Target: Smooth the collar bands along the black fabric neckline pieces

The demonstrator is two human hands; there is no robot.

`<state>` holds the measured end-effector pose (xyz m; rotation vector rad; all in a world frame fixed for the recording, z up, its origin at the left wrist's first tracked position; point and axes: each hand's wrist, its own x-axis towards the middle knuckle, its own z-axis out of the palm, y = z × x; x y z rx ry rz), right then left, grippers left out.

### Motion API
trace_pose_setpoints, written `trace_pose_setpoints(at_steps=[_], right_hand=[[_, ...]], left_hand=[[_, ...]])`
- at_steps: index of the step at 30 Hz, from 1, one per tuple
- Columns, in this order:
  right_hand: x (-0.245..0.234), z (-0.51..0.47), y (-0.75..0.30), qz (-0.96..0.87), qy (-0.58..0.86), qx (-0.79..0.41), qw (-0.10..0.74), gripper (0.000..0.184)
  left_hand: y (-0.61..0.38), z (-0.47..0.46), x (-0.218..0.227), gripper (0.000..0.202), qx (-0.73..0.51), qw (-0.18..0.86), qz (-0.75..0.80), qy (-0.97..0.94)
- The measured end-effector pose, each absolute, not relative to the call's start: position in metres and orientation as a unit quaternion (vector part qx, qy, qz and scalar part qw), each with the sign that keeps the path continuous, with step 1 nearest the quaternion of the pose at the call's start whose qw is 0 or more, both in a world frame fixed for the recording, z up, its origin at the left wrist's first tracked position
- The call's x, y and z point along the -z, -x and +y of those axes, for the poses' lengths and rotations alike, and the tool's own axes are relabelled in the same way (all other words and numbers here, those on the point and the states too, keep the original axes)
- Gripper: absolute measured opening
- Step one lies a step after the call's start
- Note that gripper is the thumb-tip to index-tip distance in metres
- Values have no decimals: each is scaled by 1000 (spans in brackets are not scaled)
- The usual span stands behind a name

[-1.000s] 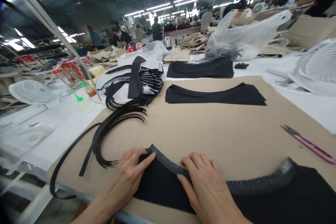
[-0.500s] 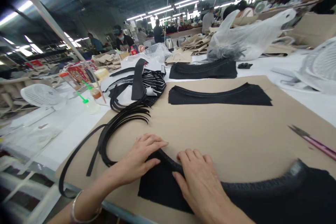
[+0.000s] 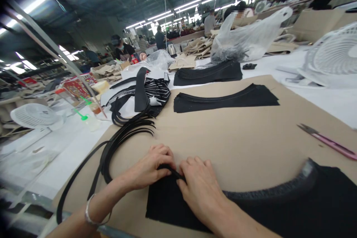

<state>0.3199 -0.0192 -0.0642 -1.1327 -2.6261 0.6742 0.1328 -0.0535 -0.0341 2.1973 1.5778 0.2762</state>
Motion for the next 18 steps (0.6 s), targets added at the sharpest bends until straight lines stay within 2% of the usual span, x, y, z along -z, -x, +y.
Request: trace_pose_setpoints(at_steps=[10,15,18], right_hand=[[81,-30,-323,-883,350,-262,169,16],[88,-34,-328,-889,315,-264,200,23],[91,-36,-331,-904,288,-226,221,28]], left_hand=[[-138,-57,42,26,-132,201,545,-803],[-134,-60,47,26,-135,159,531,-821],[-131,-61,50,23,-132,128,514,-838]])
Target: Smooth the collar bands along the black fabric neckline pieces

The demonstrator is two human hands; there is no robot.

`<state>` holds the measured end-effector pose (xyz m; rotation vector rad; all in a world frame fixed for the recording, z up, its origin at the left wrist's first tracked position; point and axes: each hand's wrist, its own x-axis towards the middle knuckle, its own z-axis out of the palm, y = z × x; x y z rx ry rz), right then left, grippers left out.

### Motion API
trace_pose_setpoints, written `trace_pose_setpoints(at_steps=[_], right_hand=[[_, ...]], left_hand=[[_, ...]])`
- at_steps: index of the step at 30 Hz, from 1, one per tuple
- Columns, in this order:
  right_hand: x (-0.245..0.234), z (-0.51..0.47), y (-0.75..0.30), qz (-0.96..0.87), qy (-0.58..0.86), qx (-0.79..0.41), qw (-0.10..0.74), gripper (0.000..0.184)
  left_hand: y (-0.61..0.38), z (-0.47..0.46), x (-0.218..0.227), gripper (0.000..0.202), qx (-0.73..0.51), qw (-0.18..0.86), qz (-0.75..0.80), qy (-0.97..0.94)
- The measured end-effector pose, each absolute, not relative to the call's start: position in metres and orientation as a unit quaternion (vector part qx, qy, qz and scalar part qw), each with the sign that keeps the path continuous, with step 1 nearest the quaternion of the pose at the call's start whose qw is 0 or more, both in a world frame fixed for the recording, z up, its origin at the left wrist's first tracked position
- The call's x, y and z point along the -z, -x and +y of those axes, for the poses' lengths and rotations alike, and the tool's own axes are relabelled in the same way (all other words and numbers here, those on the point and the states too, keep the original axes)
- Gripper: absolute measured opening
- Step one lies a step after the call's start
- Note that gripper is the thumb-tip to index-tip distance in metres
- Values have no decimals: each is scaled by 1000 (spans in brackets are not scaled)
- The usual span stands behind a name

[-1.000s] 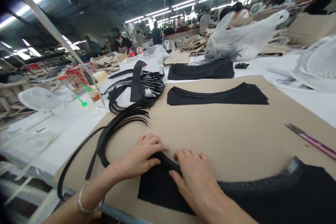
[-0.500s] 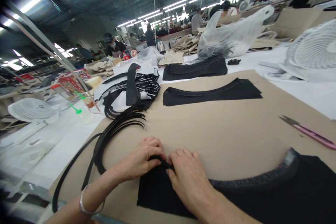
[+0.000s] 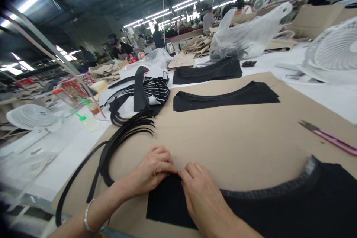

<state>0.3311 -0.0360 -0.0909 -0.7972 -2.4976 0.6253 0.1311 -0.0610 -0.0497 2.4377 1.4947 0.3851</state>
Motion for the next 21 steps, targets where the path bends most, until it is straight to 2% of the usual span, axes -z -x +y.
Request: trace_pose_setpoints(at_steps=[4,9,16,19,21], right_hand=[[97,-38,-334,-922,252,-146,257,34],[101,-39,-334,-934,219,-39,281,33],[99,-47,-337,-952,204,57,221,35],[96,-48,-338,-953,208,71,209,36],[92,-44,-338,-952,212,40,218,35]], left_hand=[[-126,-64,52,24,-129,77,477,-866],[-123,-68,52,23,-102,17,437,-893],[-129,-79,47,23,-68,-103,425,-897],[-128,-84,52,25,-77,-114,424,-895],[-126,-87,58,27,-119,-99,448,-880]])
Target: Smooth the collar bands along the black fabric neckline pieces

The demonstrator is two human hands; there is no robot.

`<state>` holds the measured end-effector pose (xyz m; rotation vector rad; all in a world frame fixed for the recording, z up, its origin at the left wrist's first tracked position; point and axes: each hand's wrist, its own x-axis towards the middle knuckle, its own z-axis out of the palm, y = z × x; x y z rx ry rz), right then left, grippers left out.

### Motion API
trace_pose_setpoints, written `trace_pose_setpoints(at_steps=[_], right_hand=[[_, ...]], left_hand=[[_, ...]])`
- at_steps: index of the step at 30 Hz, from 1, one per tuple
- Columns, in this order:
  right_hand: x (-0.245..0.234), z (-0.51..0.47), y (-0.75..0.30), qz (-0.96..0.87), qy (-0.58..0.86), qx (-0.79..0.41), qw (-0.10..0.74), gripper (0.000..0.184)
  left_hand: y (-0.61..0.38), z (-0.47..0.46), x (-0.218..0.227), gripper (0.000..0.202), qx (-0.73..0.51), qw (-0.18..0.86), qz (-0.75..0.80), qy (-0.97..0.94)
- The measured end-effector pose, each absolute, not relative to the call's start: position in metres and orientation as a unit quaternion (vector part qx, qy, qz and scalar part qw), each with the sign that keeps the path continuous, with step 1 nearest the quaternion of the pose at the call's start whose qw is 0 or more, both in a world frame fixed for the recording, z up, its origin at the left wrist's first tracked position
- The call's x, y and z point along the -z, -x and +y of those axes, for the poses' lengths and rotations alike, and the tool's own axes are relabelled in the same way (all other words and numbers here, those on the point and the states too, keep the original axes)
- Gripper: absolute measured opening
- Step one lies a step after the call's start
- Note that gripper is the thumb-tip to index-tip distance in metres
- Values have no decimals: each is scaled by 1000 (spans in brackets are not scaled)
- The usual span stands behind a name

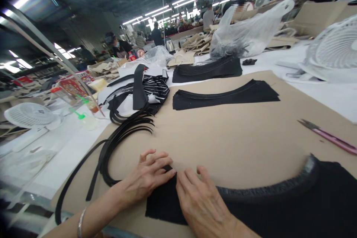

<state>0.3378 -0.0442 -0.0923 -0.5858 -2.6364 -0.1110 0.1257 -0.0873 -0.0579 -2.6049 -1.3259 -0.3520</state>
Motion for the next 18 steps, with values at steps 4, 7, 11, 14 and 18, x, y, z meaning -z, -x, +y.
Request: trace_pose_setpoints(at_steps=[4,7,11,14,18], right_hand=[[78,-34,-339,-937,270,-121,188,26],[67,-28,-337,-913,312,-217,148,26],[63,-26,-328,-907,313,-252,124,20],[65,-26,-321,-911,299,-257,120,20],[68,-27,-317,-914,292,-251,128,22]], left_hand=[[-122,-90,64,36,183,17,-523,832],[-121,-91,62,31,236,-14,-564,791],[-121,-95,58,27,249,-33,-581,774],[-121,-101,58,28,241,-29,-574,782],[-121,-108,61,29,222,-18,-577,786]])
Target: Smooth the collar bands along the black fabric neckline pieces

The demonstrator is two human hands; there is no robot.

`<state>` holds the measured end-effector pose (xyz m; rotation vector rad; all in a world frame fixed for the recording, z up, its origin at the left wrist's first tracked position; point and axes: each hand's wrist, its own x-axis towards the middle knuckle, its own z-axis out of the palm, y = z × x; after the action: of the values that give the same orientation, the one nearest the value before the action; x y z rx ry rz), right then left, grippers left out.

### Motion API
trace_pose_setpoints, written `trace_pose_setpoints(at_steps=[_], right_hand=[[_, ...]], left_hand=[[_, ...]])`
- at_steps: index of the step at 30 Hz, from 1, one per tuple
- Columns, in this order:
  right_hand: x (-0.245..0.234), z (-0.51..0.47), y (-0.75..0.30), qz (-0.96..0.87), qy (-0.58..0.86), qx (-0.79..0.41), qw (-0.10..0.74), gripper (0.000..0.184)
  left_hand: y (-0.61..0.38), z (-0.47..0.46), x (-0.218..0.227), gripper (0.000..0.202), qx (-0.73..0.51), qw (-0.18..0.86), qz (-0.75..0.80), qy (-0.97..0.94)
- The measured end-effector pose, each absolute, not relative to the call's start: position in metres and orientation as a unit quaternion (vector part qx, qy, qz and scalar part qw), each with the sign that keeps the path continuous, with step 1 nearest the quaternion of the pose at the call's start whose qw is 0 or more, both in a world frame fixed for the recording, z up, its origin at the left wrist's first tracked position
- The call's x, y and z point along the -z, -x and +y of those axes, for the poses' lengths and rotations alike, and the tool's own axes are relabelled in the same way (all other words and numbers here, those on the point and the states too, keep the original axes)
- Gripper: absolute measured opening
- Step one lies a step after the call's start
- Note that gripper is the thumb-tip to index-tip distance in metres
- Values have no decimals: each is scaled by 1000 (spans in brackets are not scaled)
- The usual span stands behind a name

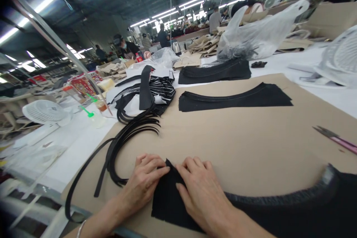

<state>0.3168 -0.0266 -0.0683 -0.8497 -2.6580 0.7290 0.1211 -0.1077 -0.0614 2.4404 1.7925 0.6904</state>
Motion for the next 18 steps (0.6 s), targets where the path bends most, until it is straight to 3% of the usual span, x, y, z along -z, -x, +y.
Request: trace_pose_setpoints(at_steps=[11,18], right_hand=[[76,-27,-321,-926,272,-206,158,32],[89,-34,-319,-943,238,-46,227,32]], left_hand=[[-120,-116,70,34,-163,-2,583,-796],[-121,-120,70,37,-154,-21,583,-797]])
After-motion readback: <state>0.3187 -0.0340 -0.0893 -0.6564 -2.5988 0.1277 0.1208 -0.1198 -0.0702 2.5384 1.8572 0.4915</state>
